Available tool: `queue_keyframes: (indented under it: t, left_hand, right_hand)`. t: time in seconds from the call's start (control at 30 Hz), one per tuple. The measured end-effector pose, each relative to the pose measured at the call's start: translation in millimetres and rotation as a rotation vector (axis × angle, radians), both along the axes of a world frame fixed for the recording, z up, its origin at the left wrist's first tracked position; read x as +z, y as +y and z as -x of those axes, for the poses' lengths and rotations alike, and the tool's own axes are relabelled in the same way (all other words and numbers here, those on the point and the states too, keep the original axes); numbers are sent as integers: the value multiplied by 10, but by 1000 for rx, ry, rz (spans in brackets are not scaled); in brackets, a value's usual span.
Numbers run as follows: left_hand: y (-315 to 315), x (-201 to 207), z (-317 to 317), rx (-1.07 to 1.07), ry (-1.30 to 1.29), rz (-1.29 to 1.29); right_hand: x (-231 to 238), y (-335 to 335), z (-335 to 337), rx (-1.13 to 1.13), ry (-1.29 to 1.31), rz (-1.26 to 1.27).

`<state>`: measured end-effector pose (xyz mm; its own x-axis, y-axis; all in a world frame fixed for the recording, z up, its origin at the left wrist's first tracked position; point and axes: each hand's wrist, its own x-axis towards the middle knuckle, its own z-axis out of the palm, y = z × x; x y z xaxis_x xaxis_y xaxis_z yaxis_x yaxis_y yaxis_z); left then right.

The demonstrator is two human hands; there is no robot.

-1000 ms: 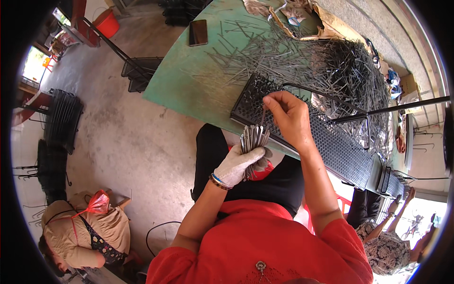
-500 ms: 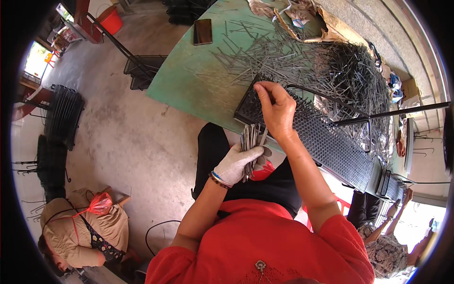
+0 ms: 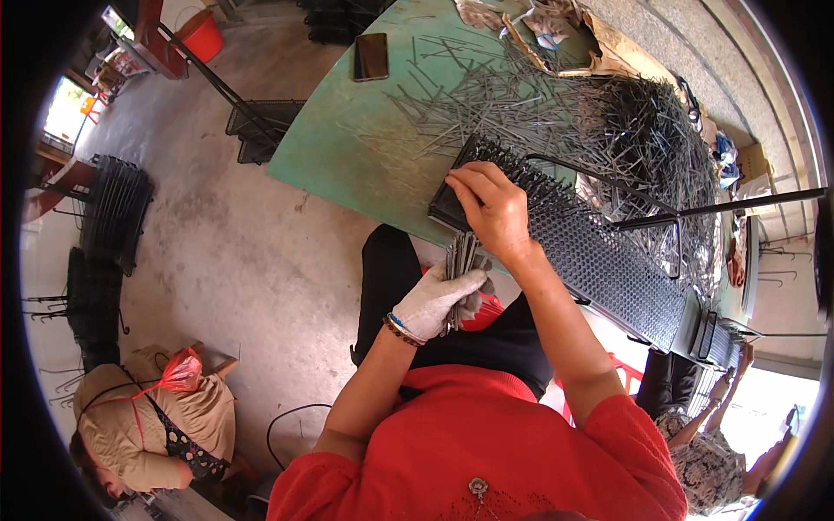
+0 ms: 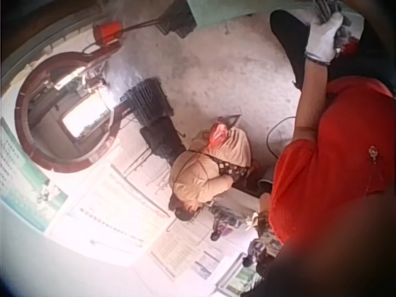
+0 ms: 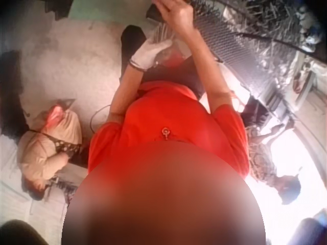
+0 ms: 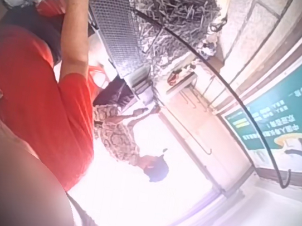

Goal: Manually sorting metal wires and inserting them into a fabrication jig for assembly.

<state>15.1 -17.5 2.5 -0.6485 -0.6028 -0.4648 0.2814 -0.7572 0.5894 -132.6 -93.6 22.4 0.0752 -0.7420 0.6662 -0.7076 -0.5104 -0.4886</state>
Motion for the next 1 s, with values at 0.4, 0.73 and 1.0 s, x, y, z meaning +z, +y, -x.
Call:
queue_keyframes:
  t: [0.4,0.73,1.0]
  left_hand:
    - [5,-26,0,-16,-39,-3]
    - [16,9,8,45,3,-45]
    - [-14,19,-12,25,-29,6]
  right_hand:
    - [249,77,-47,-49,250,-80]
    - [275,89,-36,-42,295,-86]
    - [287,108,15,-45,105,-29]
